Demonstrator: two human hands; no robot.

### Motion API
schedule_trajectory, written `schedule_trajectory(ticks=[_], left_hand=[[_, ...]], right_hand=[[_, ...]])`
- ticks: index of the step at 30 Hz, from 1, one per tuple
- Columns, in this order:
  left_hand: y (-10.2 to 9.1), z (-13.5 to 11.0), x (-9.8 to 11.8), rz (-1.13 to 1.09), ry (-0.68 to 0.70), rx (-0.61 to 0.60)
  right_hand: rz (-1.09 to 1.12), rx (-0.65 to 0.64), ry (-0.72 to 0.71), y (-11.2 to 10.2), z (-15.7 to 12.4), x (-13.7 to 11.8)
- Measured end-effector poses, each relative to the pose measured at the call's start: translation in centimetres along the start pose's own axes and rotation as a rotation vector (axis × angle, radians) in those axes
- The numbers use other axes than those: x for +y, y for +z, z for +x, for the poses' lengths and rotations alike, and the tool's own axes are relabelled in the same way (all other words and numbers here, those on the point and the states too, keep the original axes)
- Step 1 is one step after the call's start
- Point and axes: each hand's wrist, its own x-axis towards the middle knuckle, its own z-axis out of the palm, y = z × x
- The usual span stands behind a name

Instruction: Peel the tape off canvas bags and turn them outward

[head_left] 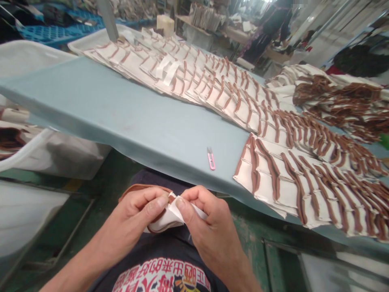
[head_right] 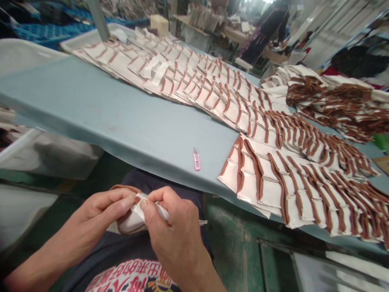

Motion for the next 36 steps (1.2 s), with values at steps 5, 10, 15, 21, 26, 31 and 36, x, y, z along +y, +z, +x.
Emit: schedule_trajectory(ticks=[5, 10, 15, 21, 26, 31, 36], left_hand=[[0.0, -0.2, 0.0, 0.011, -0.026, 0.028], [0.0, 0.0, 0.2, 0.025, -0.008, 0.066], [-0.1, 0.0, 0.3, 0.009, -0.025, 0.105], [-0.3, -0.2, -0.2, 0.005, -0.01, 0.081], [-0.2, -0.3, -0.5, 0.012, -0.048, 0.082], [0.3, -0.2, 0.3, 0.176, -0.015, 0.144], [0.9, -0.5, 0.4, 0.277, 0.027, 0.236]], right_hand=[[-0.011, 0.032, -0.025, 0.6, 0.0, 0.1], [-0.032, 0.076, -0.068, 1.1, 0.1, 0.2], [-0.103, 0.117, -0.115, 1.8, 0.1, 0.7], [-0.169, 0.142, -0.151, 2.0, 0.2, 0.9], [-0.193, 0.186, -0.175, 2.5, 0.3, 0.9], [-0.222, 0.202, -0.183, 2.9, 0.3, 1.0], [-0.132, 0.123, -0.123, 2.2, 0.4, 0.6]])
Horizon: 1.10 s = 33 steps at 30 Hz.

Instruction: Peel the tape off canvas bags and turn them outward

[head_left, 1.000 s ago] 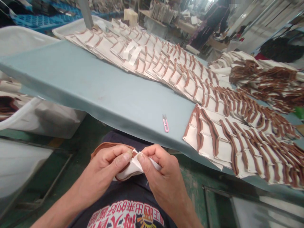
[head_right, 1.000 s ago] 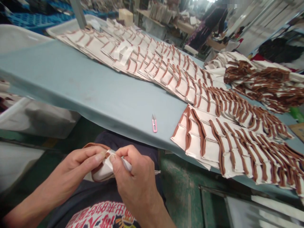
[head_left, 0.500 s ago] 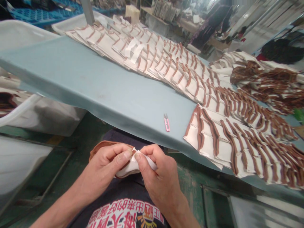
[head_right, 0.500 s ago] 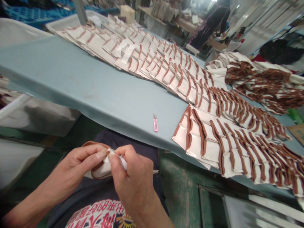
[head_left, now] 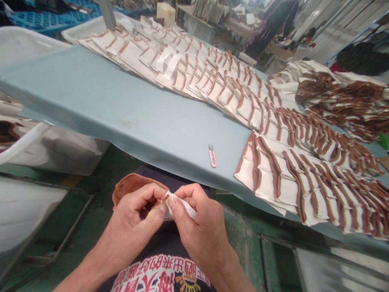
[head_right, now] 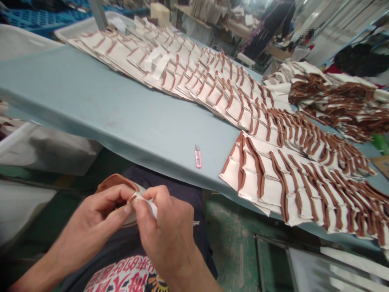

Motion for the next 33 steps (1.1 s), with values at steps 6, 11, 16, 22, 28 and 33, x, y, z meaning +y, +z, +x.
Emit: schedule_trajectory(ticks=[6, 11, 16, 22, 28, 33], left_hand=[[0.3, -0.4, -1.7, -0.018, 0.123, 0.03], [0.6, -0.7, -2.4, 0.014, 0.146, 0.029], [1.3, -0.4, -1.4, 0.015, 0.167, 0.079], [0.9, 0.6, 0.2, 0.012, 0.076, -0.021], [-0.7, 1.1, 2.4, 0.018, 0.156, -0.176], [-1.9, 1.1, 3.8, 0.066, 0.175, -0.306]], right_hand=[[0.205, -0.221, 0.14, -0.9, 1.2, 0.4], [0.447, -0.403, 0.261, -0.8, 2.3, 1.5], [0.639, -0.467, 0.317, 0.5, 2.4, 2.5], [0.533, -0.313, 0.191, 1.6, 1.8, 3.2], [0.261, -0.061, 0.001, -0.9, 2.7, 2.6], [0.178, -0.067, -0.496, -4.3, 3.2, -0.1]])
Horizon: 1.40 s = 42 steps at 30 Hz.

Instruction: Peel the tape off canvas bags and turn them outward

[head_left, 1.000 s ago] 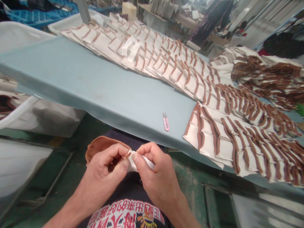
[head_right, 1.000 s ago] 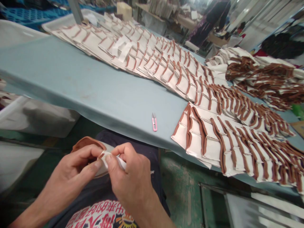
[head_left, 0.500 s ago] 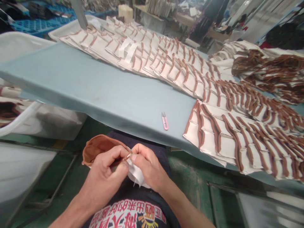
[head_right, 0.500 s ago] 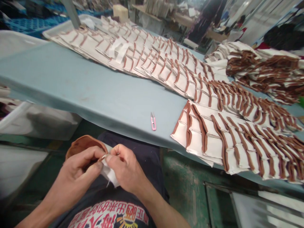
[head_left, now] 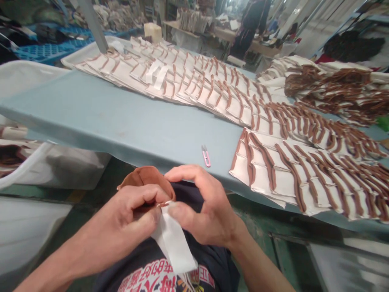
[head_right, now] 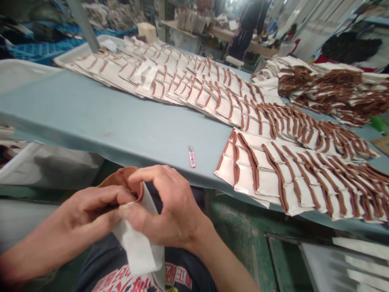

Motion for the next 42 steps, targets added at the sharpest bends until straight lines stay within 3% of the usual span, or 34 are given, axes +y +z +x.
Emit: schedule_trajectory(ticks=[4, 8, 12, 18, 25, 29, 34, 38, 42], left_hand=[[-0.2, -0.7, -0.1, 0.072, 0.064, -0.034], [-0.1, -1.7, -0.6, 0.122, 0.092, -0.009], [-0.1, -1.8, -0.8, 0.194, 0.134, 0.007], [-0.1, -1.7, -1.3, 0.347, 0.322, 0.128], [0.6, -1.6, -3.6, 0.406, 0.585, 0.109], [0.9, -1.3, -5.8, 0.502, 0.709, 0.174], [0.4, -1.1, -7.6, 0.626, 0.813, 0.17], [0.6, -0.8, -7.4, 0.523, 0.797, 0.191], [0.5, -1.6, -5.8, 0.392, 0.706, 0.113]], right_hand=[[-0.131, -0.254, -0.133, -0.9, 1.0, -0.3], [-0.24, -0.348, -0.165, -0.9, 1.0, 0.8], [-0.203, -0.425, -0.145, -0.8, 0.8, 1.5], [-0.037, -0.526, 0.037, -1.0, 1.5, 1.5], [0.522, -0.63, 0.432, 0.5, 1.0, 3.5], [0.759, -0.587, 0.604, 1.6, 0.1, 4.1], [0.824, -0.478, 0.68, 2.3, -0.6, 4.0], [0.741, -0.517, 0.644, 1.5, -0.9, 3.3], [0.375, -0.595, 0.403, -0.6, -0.8, 1.4]])
